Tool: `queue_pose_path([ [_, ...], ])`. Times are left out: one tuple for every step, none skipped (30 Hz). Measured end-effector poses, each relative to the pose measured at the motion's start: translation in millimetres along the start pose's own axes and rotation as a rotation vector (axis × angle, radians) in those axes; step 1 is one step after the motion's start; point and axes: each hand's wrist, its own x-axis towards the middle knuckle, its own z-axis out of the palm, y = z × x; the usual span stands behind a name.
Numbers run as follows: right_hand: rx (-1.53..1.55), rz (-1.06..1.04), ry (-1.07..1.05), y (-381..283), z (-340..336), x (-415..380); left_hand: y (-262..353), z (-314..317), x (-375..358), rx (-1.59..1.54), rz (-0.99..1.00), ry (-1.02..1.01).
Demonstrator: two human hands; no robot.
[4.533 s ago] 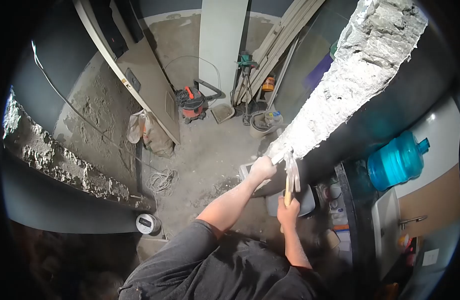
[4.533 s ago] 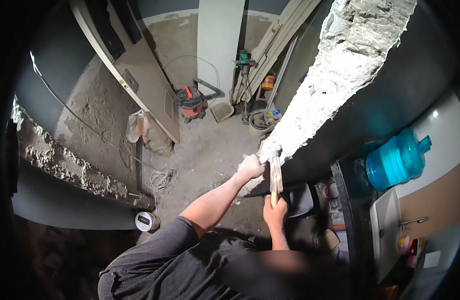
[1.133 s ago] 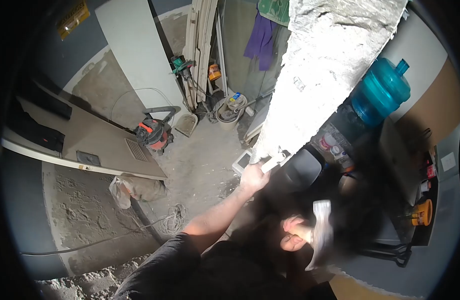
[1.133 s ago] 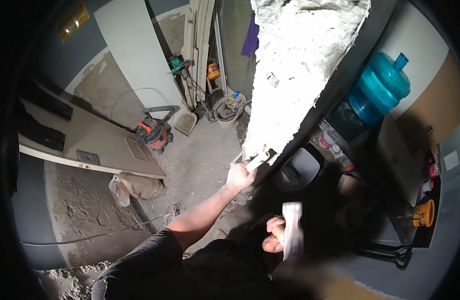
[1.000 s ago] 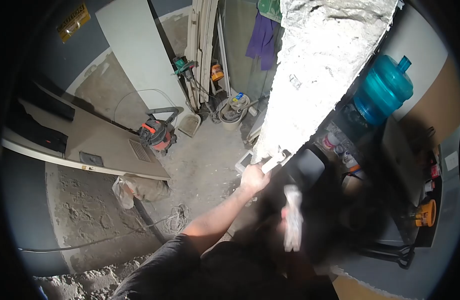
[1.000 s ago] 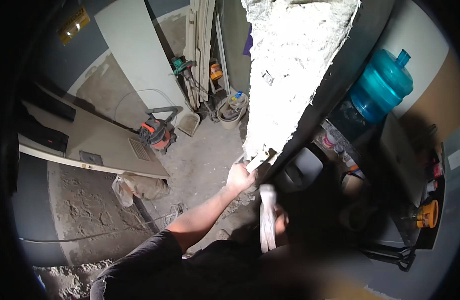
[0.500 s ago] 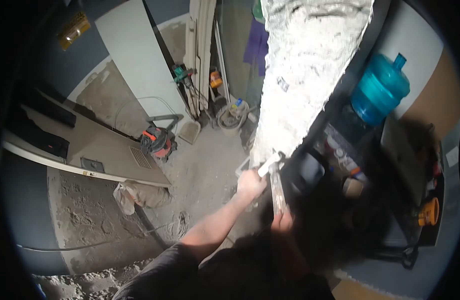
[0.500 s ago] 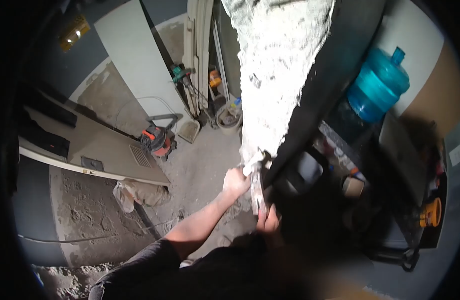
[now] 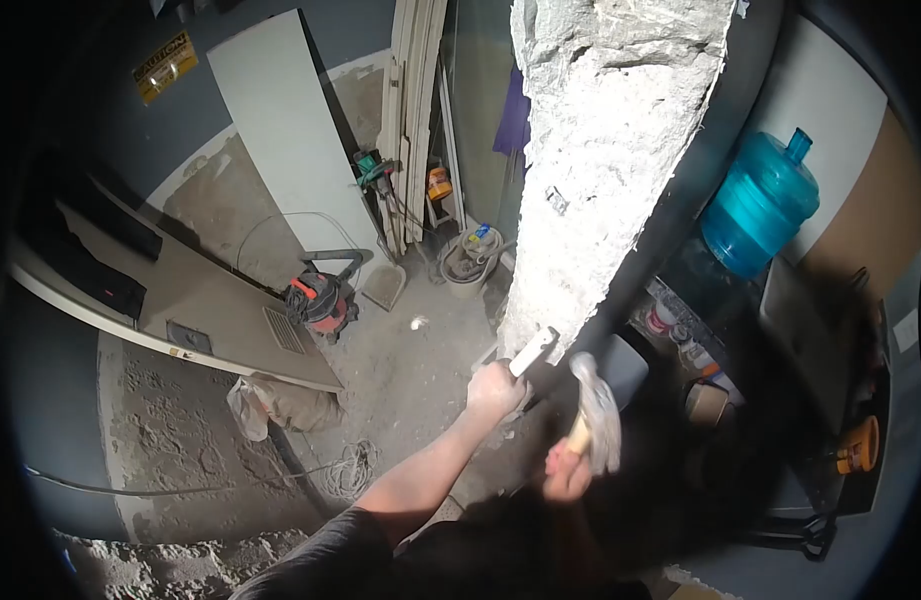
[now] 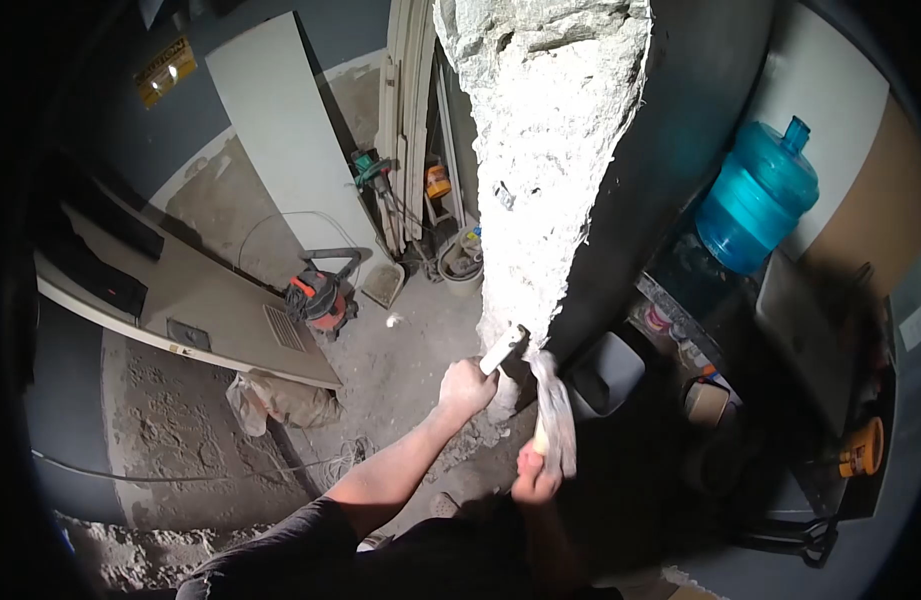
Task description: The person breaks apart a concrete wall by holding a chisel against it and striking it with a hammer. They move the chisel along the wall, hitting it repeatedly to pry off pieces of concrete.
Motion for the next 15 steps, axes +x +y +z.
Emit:
queue_pose_path([
  [0.128,-0.158,0.104,-4,4,2,-3,4,2,0.001,-0.002,0.000],
  [0.126,-0.152,0.103,-11,2,3,-10,11,2,0.008,0.072,0.041],
  [0.233,-0.311,0.040,-20,-2,4,-16,18,-2,0.014,0.146,0.081],
  [0.339,-0.474,-0.023,-26,-5,7,-21,20,-9,0.014,0.145,0.078],
  [0.463,-0.449,-0.071,-22,-14,-1,-28,19,-18,-0.038,0.247,0.105],
  [0.463,-0.449,-0.107,-17,-22,-7,-32,18,-22,-0.088,0.348,0.132],
  [0.410,-0.449,-0.129,-14,-27,-9,-33,16,-24,-0.088,0.345,0.131],
  [0.329,-0.434,-0.144,-10,-36,-9,-32,15,-28,-0.085,0.346,0.149],
  [0.245,-0.407,-0.154,-6,-42,-12,-32,13,-32,-0.077,0.346,0.162],
  [0.130,-0.367,-0.161,-4,-48,-9,-29,11,-33,-0.071,0.340,0.160],
  [-0.003,-0.320,-0.162,0,-50,-5,-22,11,-30,-0.089,0.323,0.189],
  [-0.143,-0.270,-0.156,4,-51,-3,-16,11,-26,-0.107,0.308,0.219],
  [-0.252,-0.246,-0.157,0,-53,3,-11,12,-21,-0.105,0.312,0.219],
  [-0.277,-0.240,-0.152,1,-53,3,-7,13,-13,-0.092,0.294,0.202],
  [-0.270,-0.242,-0.152,-3,-54,5,-4,13,-8,-0.080,0.274,0.186],
])
